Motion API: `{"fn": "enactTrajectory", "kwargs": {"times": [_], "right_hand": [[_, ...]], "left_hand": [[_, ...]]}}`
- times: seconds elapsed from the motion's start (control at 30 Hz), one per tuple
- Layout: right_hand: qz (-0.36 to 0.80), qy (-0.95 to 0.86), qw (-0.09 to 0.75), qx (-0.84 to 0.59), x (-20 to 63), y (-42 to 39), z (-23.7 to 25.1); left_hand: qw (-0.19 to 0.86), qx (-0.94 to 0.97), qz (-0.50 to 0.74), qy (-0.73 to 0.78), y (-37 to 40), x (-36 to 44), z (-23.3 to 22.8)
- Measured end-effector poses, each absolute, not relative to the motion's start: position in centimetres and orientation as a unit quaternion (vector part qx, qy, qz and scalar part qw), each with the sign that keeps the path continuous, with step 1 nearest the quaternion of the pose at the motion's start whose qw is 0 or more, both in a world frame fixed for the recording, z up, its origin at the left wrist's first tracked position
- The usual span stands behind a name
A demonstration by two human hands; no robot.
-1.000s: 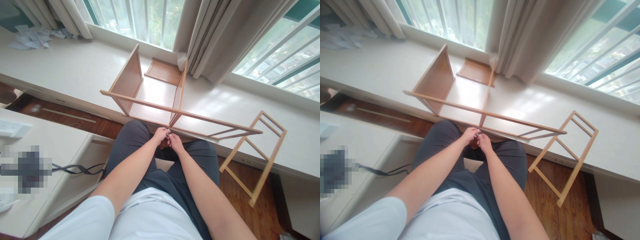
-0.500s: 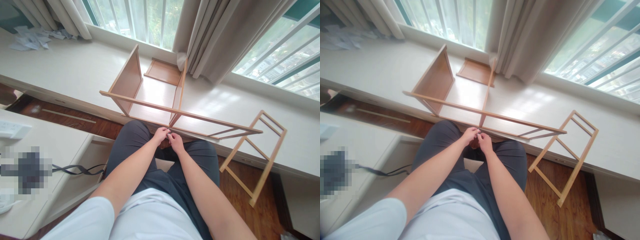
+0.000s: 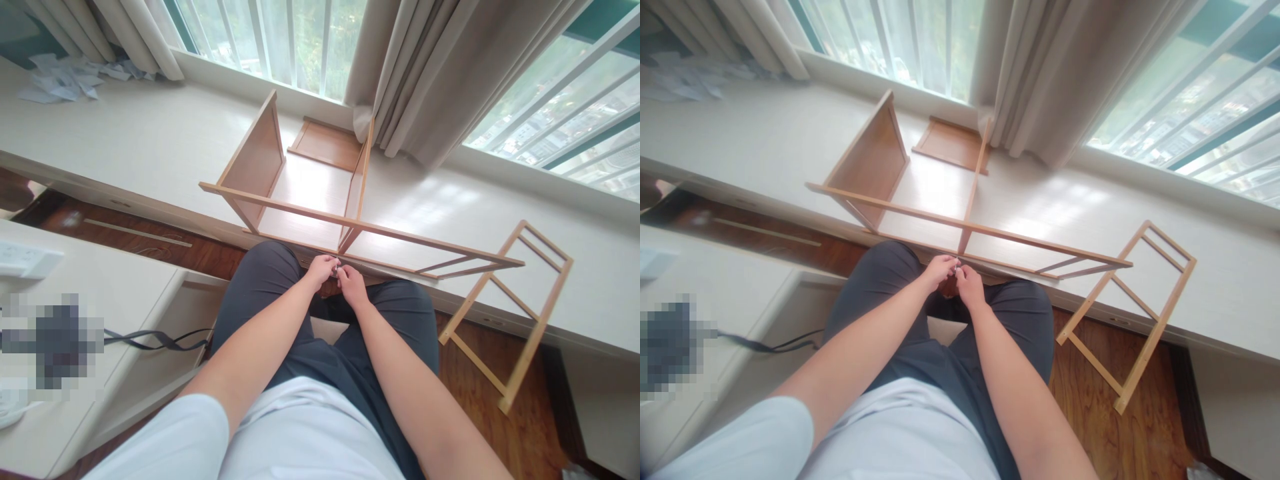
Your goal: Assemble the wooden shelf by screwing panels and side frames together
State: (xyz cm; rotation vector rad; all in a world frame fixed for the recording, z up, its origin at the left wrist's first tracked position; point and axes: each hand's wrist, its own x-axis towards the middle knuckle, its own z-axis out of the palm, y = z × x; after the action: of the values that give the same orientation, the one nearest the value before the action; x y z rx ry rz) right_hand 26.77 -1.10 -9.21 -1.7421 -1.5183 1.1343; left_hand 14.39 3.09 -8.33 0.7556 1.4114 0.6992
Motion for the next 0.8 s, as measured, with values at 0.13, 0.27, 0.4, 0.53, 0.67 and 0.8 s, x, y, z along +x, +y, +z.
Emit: {"fn": "enactTrajectory", "kwargs": {"times": [0.13,0.27,0.4,0.53,0.67,0.8], "right_hand": [[0.475,-0.519,0.292,-0.648,26.9,-0.9,-10.4],[0.520,-0.485,0.299,-0.636,26.9,-0.8,-11.3],[0.544,-0.472,0.298,-0.627,26.9,-0.8,-11.4],[0.565,-0.457,0.291,-0.622,26.9,-0.7,-11.3],[0.601,-0.426,0.275,-0.618,26.7,-0.6,-11.1],[0.596,-0.430,0.277,-0.619,26.6,-0.7,-10.8]], "left_hand": [[0.644,0.329,0.305,0.620,3.1,14.4,-8.3],[0.641,0.331,0.304,0.622,3.2,14.4,-8.3],[0.634,0.334,0.305,0.627,3.2,14.4,-8.5],[0.626,0.348,0.319,0.621,3.1,14.4,-9.1],[0.617,0.367,0.338,0.609,3.2,14.3,-9.8],[0.620,0.372,0.340,0.601,3.2,14.3,-9.9]]}}
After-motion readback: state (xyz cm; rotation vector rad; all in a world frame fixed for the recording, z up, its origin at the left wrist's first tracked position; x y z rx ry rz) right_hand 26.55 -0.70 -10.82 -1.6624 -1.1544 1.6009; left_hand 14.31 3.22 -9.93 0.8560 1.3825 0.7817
